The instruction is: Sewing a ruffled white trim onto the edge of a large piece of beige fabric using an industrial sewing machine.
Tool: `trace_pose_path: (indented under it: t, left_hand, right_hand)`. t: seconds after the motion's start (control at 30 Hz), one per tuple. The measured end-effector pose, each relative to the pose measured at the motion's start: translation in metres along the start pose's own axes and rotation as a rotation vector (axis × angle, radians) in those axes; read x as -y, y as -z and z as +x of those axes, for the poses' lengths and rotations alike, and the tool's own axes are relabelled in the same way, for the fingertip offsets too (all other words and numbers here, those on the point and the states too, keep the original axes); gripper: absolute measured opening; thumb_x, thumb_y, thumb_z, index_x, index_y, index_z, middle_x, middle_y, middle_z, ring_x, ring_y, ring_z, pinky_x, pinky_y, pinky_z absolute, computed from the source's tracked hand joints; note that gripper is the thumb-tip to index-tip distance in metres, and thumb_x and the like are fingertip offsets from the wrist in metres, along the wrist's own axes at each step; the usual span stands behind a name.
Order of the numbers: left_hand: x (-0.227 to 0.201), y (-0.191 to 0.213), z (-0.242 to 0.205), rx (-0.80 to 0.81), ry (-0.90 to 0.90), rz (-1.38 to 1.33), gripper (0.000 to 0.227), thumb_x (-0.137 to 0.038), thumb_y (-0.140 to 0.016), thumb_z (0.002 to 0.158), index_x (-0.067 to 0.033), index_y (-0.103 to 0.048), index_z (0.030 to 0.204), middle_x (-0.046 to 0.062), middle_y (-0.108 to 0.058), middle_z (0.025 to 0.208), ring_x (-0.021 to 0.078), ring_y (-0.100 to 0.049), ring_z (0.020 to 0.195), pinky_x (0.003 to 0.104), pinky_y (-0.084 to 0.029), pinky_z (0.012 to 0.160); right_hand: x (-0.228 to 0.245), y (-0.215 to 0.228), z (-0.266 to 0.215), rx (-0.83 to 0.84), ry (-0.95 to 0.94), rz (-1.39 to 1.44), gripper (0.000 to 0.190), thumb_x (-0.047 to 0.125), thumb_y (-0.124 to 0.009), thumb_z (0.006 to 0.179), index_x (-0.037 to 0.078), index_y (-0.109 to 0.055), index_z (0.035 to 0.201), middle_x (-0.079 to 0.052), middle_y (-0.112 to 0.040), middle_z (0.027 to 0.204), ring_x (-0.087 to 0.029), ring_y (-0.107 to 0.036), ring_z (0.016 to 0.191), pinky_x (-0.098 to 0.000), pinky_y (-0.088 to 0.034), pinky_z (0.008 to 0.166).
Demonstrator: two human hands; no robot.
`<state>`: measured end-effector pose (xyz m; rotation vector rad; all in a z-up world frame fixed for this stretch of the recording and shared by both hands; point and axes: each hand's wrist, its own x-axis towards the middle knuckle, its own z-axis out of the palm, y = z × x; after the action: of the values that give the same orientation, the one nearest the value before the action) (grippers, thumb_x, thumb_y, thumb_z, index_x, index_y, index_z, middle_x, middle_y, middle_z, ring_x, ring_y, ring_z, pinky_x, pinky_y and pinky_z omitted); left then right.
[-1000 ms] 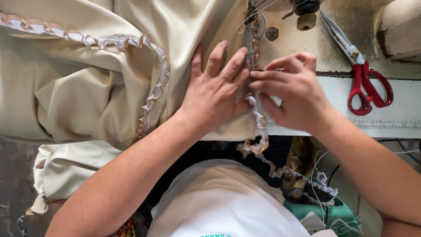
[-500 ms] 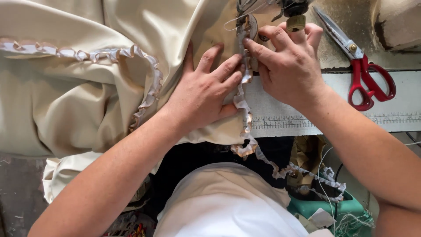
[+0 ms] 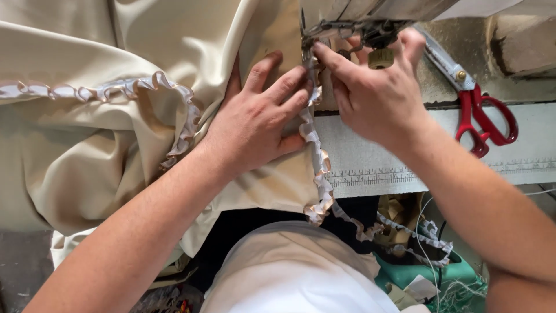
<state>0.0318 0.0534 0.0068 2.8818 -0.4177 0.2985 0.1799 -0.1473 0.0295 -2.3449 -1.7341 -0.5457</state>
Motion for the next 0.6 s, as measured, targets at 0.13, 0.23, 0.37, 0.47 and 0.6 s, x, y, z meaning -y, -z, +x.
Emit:
trace_pose_path:
  t: [0.13,0.23,0.37,0.47,0.6]
  left_hand:
    - [0.002,0.005,0.003,-0.041,-0.019,-0.091,0.071,-0.063,-0.066,0.099,-0.0069,-0.057,0.143,0.021,-0.050,0.154,0.0463,-0.040,0.144,0.057,-0.026,0.125]
    - [0.003,0.000,0.002,-0.052,-0.012,-0.083,0.068,-0.055,-0.071,0.096,-0.0090,-0.057,0.144,0.023,-0.047,0.151,0.0512,-0.034,0.143,0.058,-0.031,0.122]
    - [-0.040,0.037,-0.016,0.040,0.199,0.063,0.065,-0.052,-0.053,0.107,-0.0164,-0.044,0.160,0.014,-0.044,0.164,0.0394,-0.031,0.153,0.073,-0.013,0.124]
    - [-0.082,0.046,-0.028,-0.544,0.296,-0.258,0.041,-0.003,-0.067,0.110,0.0020,-0.050,0.147,0.017,-0.077,0.111,0.0317,-0.072,0.093,0.045,-0.058,0.076]
    - [-0.096,0.048,-0.012,-0.236,1.002,-1.385,0.076,-0.040,-0.055,0.098,-0.0186,-0.025,0.164,0.011,-0.080,0.100,0.0251,-0.067,0.068,0.035,-0.049,0.058]
  right_hand:
    - [0.060,0.051,-0.038,0.101,-0.245,0.153,0.065,0.075,-0.048,0.099,0.012,-0.065,0.095,-0.008,-0.070,0.094,-0.029,-0.062,0.092,-0.0512,-0.039,0.089]
    - [0.089,0.053,-0.062,0.344,-0.361,0.261,0.030,0.040,-0.078,0.096,0.013,-0.069,0.088,-0.001,-0.068,0.086,-0.026,-0.060,0.081,-0.0468,-0.038,0.074]
    - [0.082,0.067,-0.059,0.349,-1.162,1.468,0.013,0.004,-0.066,0.101,-0.003,-0.075,0.096,-0.015,-0.079,0.091,-0.021,-0.067,0.079,-0.0316,-0.054,0.076]
    - [0.098,0.065,-0.080,0.252,-1.139,2.756,0.021,0.012,-0.047,0.112,0.000,-0.065,0.114,-0.015,-0.075,0.095,-0.025,-0.074,0.082,-0.0352,-0.061,0.076]
    - [0.122,0.041,-0.093,0.283,-1.222,2.841,0.017,0.018,-0.056,0.106,0.011,-0.057,0.121,-0.007,-0.066,0.095,-0.017,-0.061,0.073,-0.0262,-0.051,0.056]
